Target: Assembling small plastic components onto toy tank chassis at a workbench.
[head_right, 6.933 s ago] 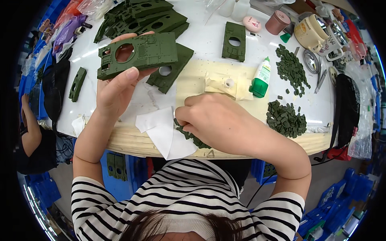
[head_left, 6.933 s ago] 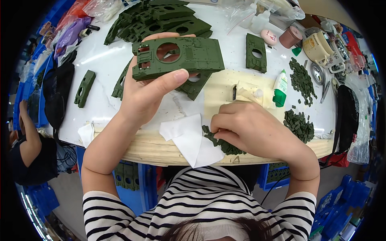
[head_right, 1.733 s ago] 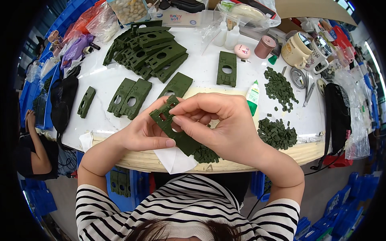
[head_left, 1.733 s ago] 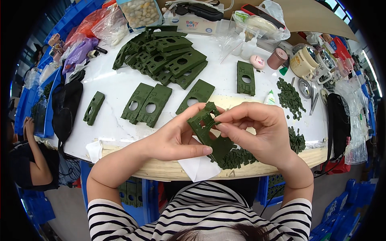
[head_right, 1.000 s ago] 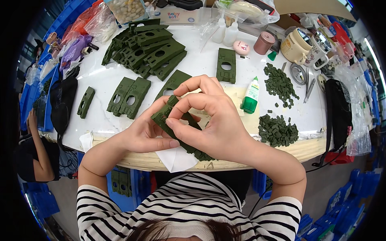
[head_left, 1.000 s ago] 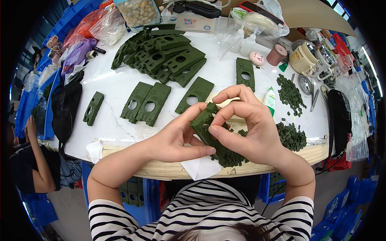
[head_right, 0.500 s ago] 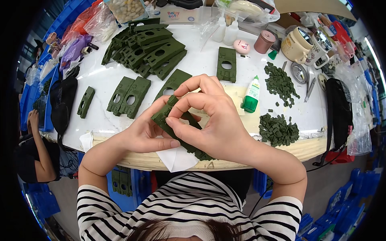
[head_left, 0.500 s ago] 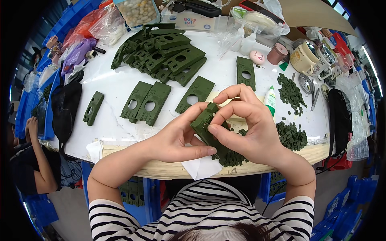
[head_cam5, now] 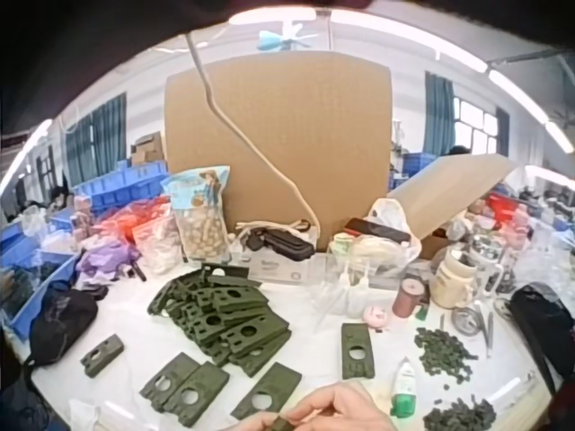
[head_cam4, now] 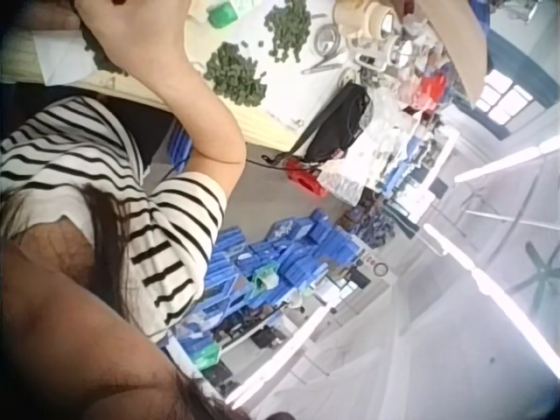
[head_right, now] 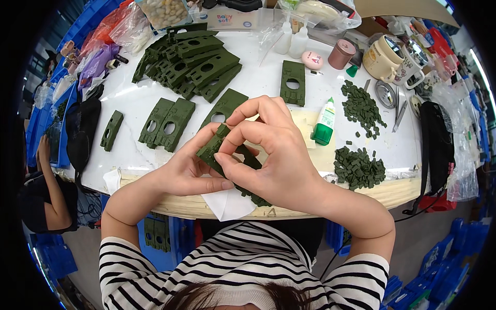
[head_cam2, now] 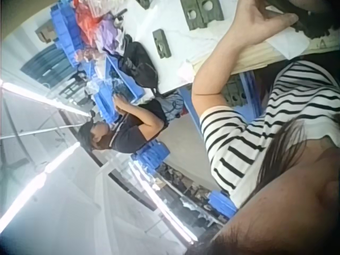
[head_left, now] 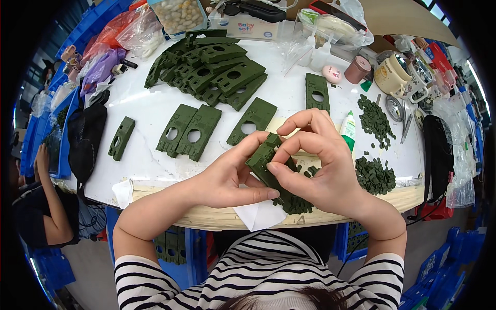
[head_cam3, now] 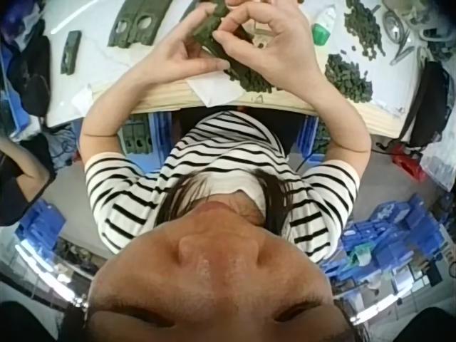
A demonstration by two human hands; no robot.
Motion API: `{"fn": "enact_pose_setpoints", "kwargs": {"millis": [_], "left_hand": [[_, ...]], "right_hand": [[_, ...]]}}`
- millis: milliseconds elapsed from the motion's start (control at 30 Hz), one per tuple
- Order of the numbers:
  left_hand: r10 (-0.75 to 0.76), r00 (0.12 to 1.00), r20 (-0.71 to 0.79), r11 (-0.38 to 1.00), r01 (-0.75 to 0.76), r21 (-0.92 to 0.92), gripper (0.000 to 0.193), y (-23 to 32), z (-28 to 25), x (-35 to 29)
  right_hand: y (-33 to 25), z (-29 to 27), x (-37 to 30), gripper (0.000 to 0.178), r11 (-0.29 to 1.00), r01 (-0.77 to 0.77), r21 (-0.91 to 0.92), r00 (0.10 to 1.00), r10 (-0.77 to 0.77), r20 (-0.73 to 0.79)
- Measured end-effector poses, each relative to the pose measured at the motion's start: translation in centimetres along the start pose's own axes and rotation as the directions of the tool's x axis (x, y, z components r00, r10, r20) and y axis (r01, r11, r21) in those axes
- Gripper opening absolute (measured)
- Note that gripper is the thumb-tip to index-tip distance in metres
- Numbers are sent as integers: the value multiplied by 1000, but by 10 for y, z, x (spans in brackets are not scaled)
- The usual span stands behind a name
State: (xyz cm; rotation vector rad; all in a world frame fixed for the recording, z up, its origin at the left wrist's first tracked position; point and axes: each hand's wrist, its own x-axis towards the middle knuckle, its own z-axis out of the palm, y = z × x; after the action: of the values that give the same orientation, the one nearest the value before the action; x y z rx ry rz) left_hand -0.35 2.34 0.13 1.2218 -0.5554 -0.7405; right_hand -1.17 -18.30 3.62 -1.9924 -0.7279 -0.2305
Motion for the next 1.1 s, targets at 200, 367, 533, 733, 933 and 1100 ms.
{"fn": "enact_pose_setpoints", "kwargs": {"millis": [200,367,533,733,933,1100], "left_hand": [[-49,998,48,997,52,-49,74,7,0,-3],[-33,987,155,980,62,-187,61,7,-8,-6],[-135,976,173,978,159,-134,68,8,-13,-7],[-109,956,274,986,139,-91,65,8,-19,-9],[-28,999,16,976,31,-214,58,3,-15,-1],[236,956,-171,970,-221,103,91,-11,-12,-2]], "right_hand": [[-1,0,0,15,999,20,42,1000,-19,-21],[2,-17,6,27,965,100,243,995,-99,-15],[5,-34,18,63,970,202,135,960,-224,170],[12,-33,20,67,961,271,58,909,-275,312],[12,-37,21,61,965,261,20,961,-262,92],[18,-22,14,59,960,273,-63,962,-271,35]]}}
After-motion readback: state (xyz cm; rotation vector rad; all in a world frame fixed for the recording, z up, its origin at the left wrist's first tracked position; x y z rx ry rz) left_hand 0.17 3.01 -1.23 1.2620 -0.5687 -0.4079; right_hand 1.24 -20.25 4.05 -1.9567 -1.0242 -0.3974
